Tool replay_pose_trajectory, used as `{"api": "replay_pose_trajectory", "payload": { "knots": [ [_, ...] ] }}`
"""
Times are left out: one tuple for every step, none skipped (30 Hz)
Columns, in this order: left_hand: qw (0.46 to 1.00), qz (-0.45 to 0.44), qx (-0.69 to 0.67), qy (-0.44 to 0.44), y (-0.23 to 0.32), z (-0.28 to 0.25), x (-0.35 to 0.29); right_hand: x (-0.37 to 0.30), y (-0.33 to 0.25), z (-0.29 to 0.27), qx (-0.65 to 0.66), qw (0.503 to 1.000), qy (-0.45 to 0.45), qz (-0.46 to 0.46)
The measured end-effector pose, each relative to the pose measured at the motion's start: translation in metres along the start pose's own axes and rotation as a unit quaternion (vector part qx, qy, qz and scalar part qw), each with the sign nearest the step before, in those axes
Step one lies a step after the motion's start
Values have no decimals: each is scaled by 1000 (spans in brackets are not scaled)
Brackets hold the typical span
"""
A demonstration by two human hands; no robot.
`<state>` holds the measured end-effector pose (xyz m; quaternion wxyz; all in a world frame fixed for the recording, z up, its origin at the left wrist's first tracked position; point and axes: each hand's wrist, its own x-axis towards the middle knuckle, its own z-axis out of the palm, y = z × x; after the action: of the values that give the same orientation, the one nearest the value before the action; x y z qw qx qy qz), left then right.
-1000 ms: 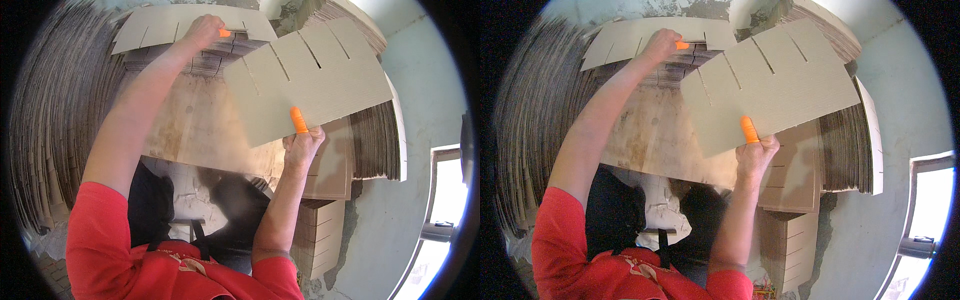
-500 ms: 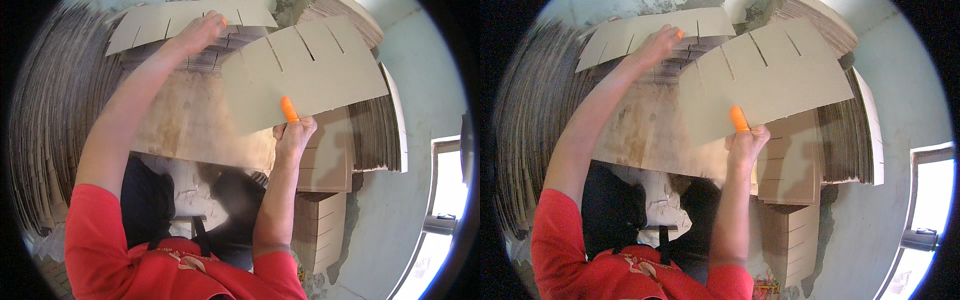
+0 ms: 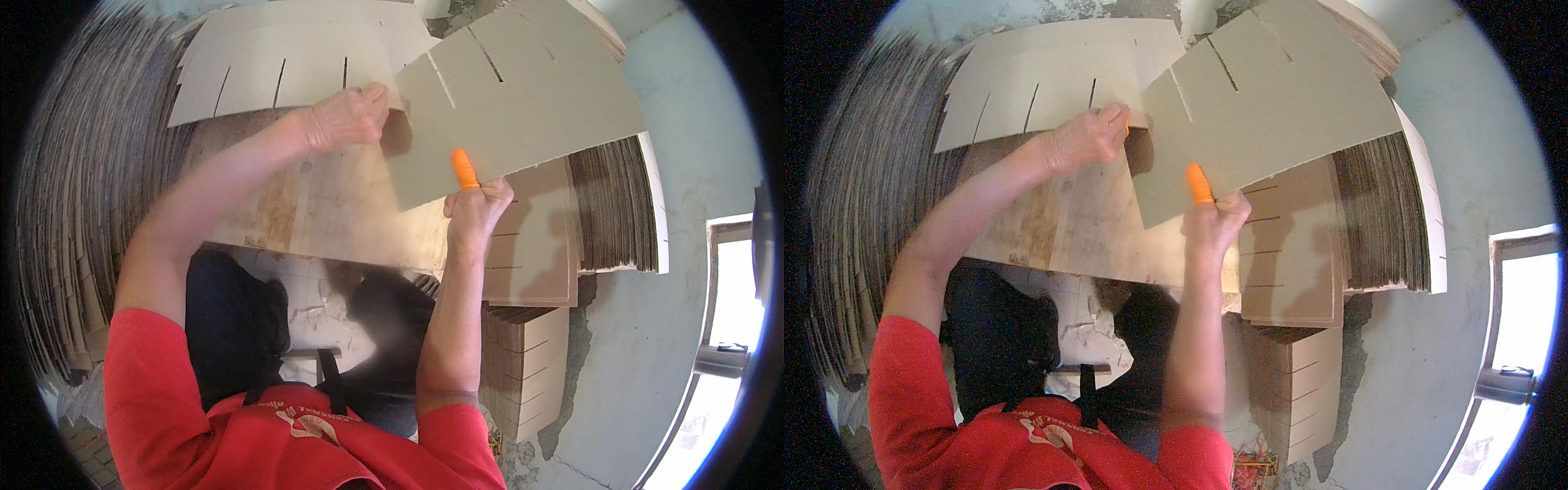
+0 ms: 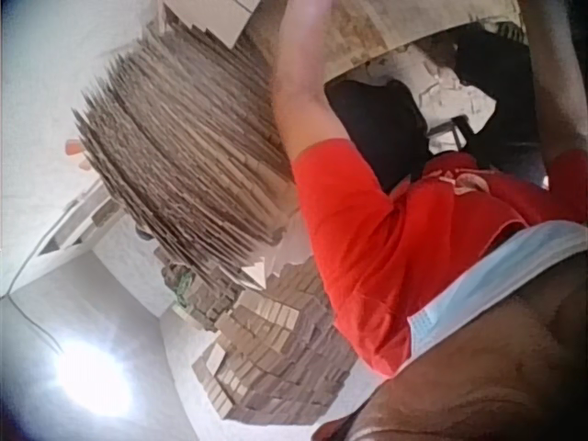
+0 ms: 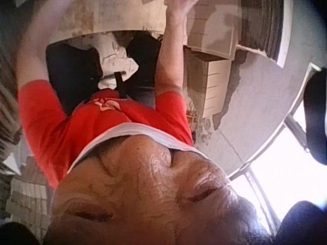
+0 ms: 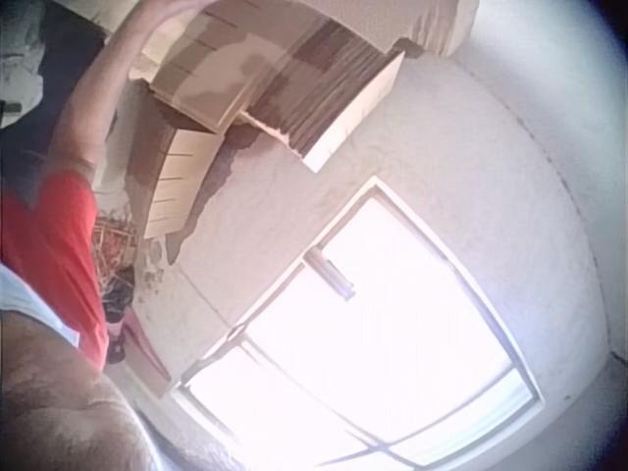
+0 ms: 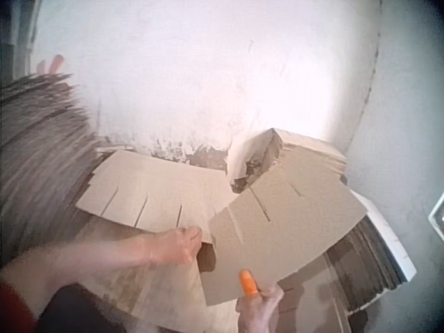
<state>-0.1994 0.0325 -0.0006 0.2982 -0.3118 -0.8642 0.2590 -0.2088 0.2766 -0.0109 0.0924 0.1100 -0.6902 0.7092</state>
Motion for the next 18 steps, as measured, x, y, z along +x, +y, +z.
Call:
{"api": "replay_pose_trajectory", "payload": {
  "knots": [
    [1000, -2, -13, 15, 7, -5, 1, 0, 4, 0, 4, 1000, -7, -7],
    [999, -4, -28, 31, 16, -9, 3, 0, 6, 0, -5, 1000, -8, -20],
    [998, -6, -42, 48, 24, -12, 4, 0, 8, 0, -14, 999, -8, -34],
    [998, -7, -39, 48, 31, -15, 2, 1, 9, 0, -34, 998, -3, -54],
    [998, -8, -37, 48, 37, -18, 0, 2, 13, -1, -62, 996, 4, -68],
    [998, -8, -34, 49, 41, -19, -1, 2, 17, -3, -90, 992, 13, -82],
    [998, -11, -44, 51, 43, -21, -2, 3, 22, -6, -127, 988, 24, -89],
    [997, -14, -54, 54, 43, -23, -5, 4, 26, -9, -126, 988, 24, -86],
    [996, -16, -65, 57, 44, -25, -7, 4, 30, -13, -126, 988, 24, -82],
    [996, -28, -77, 30, 44, -28, -15, 1, 19, -8, -85, 994, 7, -65],
    [995, -40, -89, 6, 44, -29, -19, 0, 13, -6, -60, 997, 0, -42],
    [993, -52, -102, -18, 46, -31, -23, -1, 7, -4, -34, 999, -6, -18],
    [994, -37, -103, -13, 48, -32, -22, -2, 3, -4, -23, 1000, -2, 12],
    [994, -23, -104, -9, 51, -34, -21, -4, 4, -2, -13, 1000, 3, 23],
    [994, -9, -106, -4, 56, -37, -20, -5, 4, 0, -3, 999, 6, 33],
    [991, -7, -131, 15, 65, -43, -18, -6, 9, 2, 3, 1000, 11, 22],
    [987, -7, -157, 33, 77, -49, -19, -7, 15, 6, 2, 1000, 19, -1],
    [982, -7, -183, 51, 88, -56, -19, -9, 21, 10, 0, 999, 26, -24]
  ]
}}
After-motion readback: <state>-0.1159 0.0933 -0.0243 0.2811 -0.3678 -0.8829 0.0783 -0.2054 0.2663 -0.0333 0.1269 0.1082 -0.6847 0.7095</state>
